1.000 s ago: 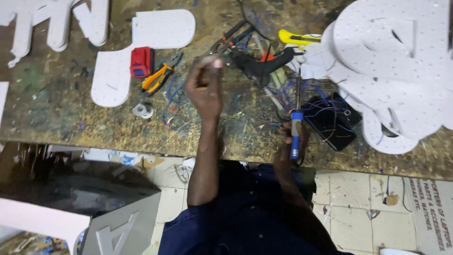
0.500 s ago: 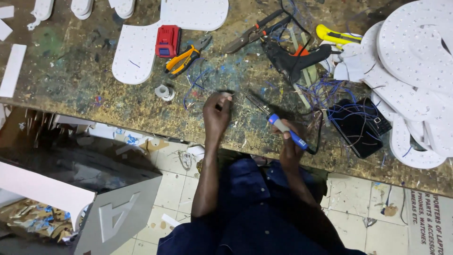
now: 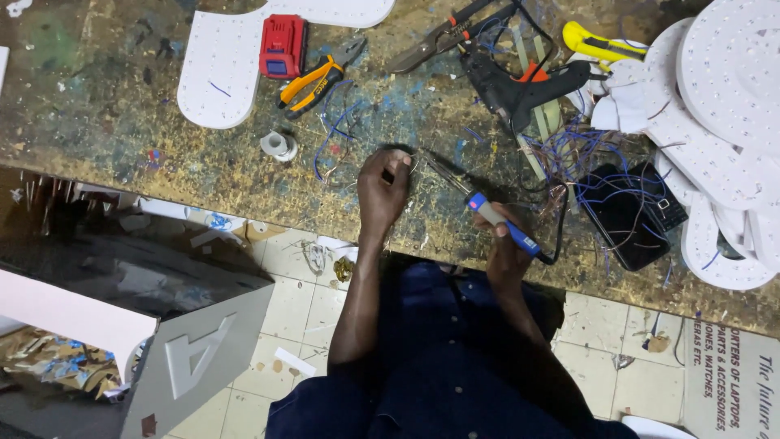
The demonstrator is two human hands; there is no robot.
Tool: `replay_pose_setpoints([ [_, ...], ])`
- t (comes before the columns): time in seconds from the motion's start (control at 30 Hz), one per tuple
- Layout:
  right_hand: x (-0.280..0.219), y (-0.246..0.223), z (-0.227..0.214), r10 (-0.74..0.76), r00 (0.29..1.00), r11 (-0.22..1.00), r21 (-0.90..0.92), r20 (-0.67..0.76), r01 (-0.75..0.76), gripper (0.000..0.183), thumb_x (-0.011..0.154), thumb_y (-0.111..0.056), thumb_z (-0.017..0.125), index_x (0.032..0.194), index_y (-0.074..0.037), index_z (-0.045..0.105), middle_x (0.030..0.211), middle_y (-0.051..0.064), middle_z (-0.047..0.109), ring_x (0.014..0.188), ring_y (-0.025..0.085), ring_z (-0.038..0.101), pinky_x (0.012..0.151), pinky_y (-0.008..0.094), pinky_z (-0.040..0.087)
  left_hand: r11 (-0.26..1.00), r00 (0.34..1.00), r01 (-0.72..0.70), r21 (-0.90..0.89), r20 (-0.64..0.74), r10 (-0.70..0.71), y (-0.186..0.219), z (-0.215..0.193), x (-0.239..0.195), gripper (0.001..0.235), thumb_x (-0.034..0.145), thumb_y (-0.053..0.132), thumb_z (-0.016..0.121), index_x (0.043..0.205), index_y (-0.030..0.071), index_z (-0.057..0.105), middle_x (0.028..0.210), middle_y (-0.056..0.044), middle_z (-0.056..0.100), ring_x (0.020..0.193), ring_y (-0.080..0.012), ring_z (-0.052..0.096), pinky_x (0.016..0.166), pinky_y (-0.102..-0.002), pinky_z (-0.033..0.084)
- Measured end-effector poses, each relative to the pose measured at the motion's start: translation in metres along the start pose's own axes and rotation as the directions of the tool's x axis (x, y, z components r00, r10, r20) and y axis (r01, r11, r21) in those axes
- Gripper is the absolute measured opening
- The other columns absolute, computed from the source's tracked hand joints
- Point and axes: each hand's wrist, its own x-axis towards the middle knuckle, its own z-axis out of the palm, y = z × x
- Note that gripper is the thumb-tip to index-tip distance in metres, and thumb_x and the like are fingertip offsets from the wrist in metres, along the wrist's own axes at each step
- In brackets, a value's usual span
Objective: Soldering electrical wires to LED components on foam board letters for sign assembly.
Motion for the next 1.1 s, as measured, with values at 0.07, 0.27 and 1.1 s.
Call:
replay_pose_setpoints([
  [0.07, -0.001, 0.004, 0.000, -0.002, 1.000, 1.000, 0.018, -0.026, 0.003, 0.043, 0.112, -0.028, 0.064, 0.135, 0.008, 0.071, 0.103, 0.028, 0.078, 0.096, 0.036, 0.082, 0.083, 0.048, 0.071, 1.000, 1.000, 0.012, -0.020, 0.014, -0.012, 0.001, -0.003, -0.001, 0.013, 0.107, 0.015, 0.078, 0.100, 0.004, 0.079, 0.084, -0.019, 0.072, 0.090, -0.0436, 0.075, 0.090, -0.051, 0.059],
  [0.27, -0.003, 0.011, -0.004, -0.034, 0.999, 0.999, 0.027, -0.027, 0.035, 0.042, 0.111, -0.027, 0.066, 0.136, 0.007, 0.072, 0.101, 0.029, 0.079, 0.094, 0.037, 0.082, 0.082, 0.049, 0.071, 0.999, 0.998, 0.002, -0.032, 0.060, 0.000, 0.003, -0.004, 0.001, 0.014, 0.109, 0.015, 0.077, 0.103, 0.003, 0.080, 0.087, -0.020, 0.073, 0.093, -0.0452, 0.076, 0.093, -0.053, 0.060],
  [1.1, -0.002, 0.012, -0.005, -0.099, 0.994, 0.995, 0.037, 0.054, 0.097, 0.035, 0.114, -0.018, 0.059, 0.135, 0.008, 0.069, 0.105, 0.026, 0.077, 0.095, 0.034, 0.080, 0.082, 0.047, 0.071, 1.000, 0.997, 0.012, -0.007, 0.079, -0.011, 0.003, -0.006, 0.001, 0.013, 0.108, 0.012, 0.077, 0.099, 0.003, 0.076, 0.079, -0.020, 0.065, 0.088, -0.0454, 0.071, 0.089, -0.054, 0.058],
])
